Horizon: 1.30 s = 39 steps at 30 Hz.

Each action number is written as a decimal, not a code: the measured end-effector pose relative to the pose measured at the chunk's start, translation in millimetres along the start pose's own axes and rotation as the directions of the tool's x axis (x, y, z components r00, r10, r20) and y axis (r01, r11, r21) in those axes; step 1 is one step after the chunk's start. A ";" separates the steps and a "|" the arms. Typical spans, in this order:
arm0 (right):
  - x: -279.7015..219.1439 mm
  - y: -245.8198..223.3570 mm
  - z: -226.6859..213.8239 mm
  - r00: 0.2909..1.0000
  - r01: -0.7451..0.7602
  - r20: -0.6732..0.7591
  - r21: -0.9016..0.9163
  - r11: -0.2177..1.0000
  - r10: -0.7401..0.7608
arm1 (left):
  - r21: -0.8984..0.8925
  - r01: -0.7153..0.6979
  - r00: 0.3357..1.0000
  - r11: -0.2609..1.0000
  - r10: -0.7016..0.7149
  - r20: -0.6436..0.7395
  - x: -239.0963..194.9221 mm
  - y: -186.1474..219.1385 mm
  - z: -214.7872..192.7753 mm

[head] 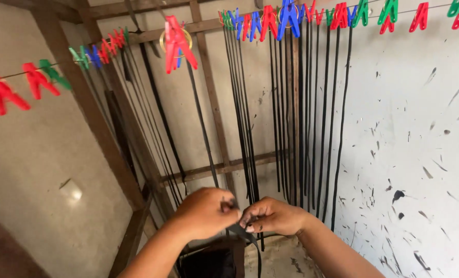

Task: Applying edge paint to long leather straps using a manual applicator and hanging them to dry with clothespins.

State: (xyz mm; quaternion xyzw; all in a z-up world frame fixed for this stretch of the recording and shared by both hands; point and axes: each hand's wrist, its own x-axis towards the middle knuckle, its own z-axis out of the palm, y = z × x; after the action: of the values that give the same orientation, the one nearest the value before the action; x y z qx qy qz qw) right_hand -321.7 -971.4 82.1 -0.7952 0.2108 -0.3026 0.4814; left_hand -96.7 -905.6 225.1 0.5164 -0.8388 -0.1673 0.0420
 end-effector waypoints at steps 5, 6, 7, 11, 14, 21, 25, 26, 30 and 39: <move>17.1 22.3 -38.7 0.987 0.017 -0.161 0.106 0.994 0.001 | -0.167 0.090 0.976 0.982 -0.121 -0.179 22.2 4.4 -33.9; 20.3 28.6 -49.5 0.976 0.055 -0.214 0.053 0.997 -0.042 | -0.183 0.023 0.956 0.983 -0.075 -0.283 33.5 0.1 -35.1; 25.5 35.6 -60.3 0.962 0.093 -0.259 0.000 0.996 -0.090 | -0.192 -0.040 0.921 0.981 -0.038 -0.388 44.2 -5.0 -36.2; 54.4 60.2 -108.8 0.887 0.184 -0.442 0.073 0.980 -0.133 | -0.156 -0.033 0.874 0.987 -0.047 -0.483 87.7 2.3 -50.8; 81.5 66.2 -148.6 0.799 0.203 -0.593 0.107 0.973 -0.101 | -0.050 -0.087 0.797 0.995 0.039 -0.603 118.2 18.5 -69.5; 109.3 43.3 -214.7 0.648 0.470 -0.702 0.063 0.880 -0.296 | 0.139 -0.258 0.409 0.956 0.238 -0.881 208.9 45.9 -121.5; 119.1 26.4 -234.5 0.562 0.506 -0.749 -0.023 0.862 -0.350 | 0.159 -0.157 0.291 0.975 0.199 -0.936 257.4 47.1 -148.4; 121.1 21.4 -238.0 0.569 0.510 -0.742 -0.020 0.860 -0.355 | 0.158 -0.148 0.284 0.976 0.195 -0.939 268.4 51.5 -157.1; 130.3 10.3 -256.4 0.523 0.465 -0.795 -0.037 0.885 -0.308 | 0.024 -0.122 0.262 0.992 0.055 -0.963 310.1 65.2 -185.9; 136.5 -41.6 -281.1 0.520 0.463 -0.812 0.005 0.886 -0.267 | 0.072 -0.212 0.228 0.975 0.121 -0.966 335.6 55.9 -211.9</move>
State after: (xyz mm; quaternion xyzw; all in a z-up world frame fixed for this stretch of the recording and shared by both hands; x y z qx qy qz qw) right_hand -412.8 -1217.6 256.6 -0.5447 0.1936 -0.7383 0.3474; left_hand -248.4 -1228.4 408.2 0.4157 -0.6796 0.1585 0.5833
